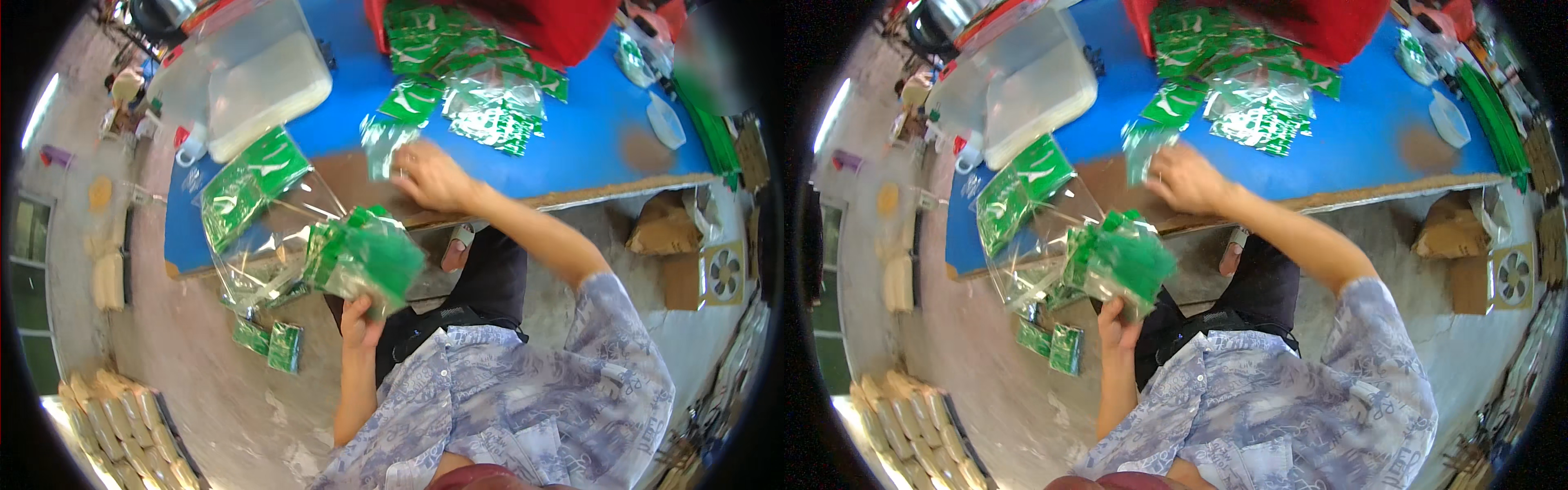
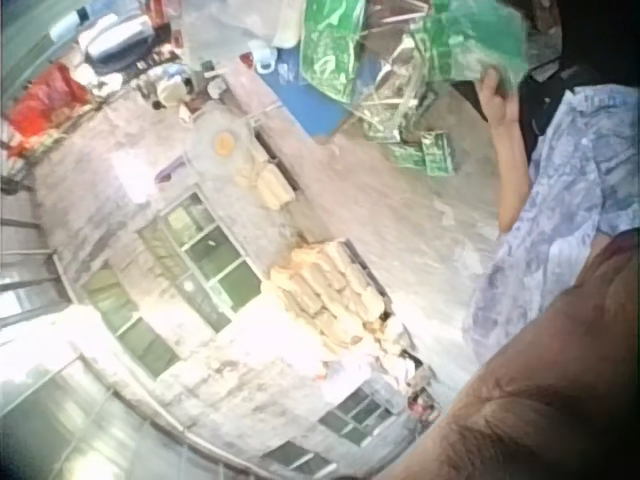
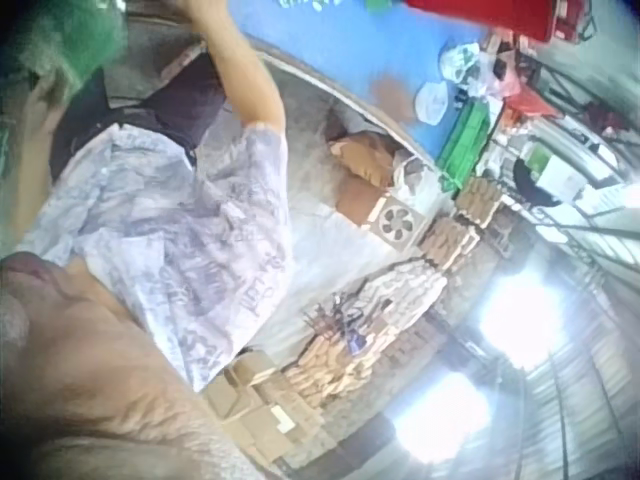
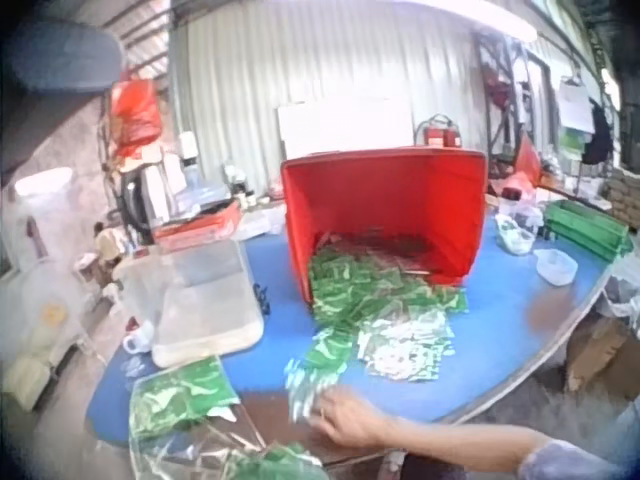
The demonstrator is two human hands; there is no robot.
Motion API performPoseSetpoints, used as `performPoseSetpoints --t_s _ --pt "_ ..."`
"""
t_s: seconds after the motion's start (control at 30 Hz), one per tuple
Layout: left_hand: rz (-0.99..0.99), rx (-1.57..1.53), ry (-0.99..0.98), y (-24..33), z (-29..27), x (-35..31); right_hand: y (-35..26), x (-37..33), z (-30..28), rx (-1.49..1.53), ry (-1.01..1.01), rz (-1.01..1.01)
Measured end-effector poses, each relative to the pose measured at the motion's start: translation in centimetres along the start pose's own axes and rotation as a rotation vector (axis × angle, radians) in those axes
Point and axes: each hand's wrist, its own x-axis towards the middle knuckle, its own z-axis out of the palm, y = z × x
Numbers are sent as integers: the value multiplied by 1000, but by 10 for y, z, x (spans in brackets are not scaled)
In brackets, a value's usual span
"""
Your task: The person counts and stacks small green packets by hand and inserts the stacks into large clear plastic bags.
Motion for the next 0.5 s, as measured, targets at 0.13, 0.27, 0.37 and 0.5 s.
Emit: performPoseSetpoints --t_s 0.13,0.27,0.37,0.5 --pt "7 28 50 -3 15 23 -38 -20 -6 314 -172 -169" --pt "-35 4 -23 -12 17 31 48 44 1 -305 348 115" --pt "-30 9 -27 -8 11 24 60 26 5 -273 14 -73" --pt "-26 41 25 -1 -18 15 -12 -45 -37 -4 -176 -191"
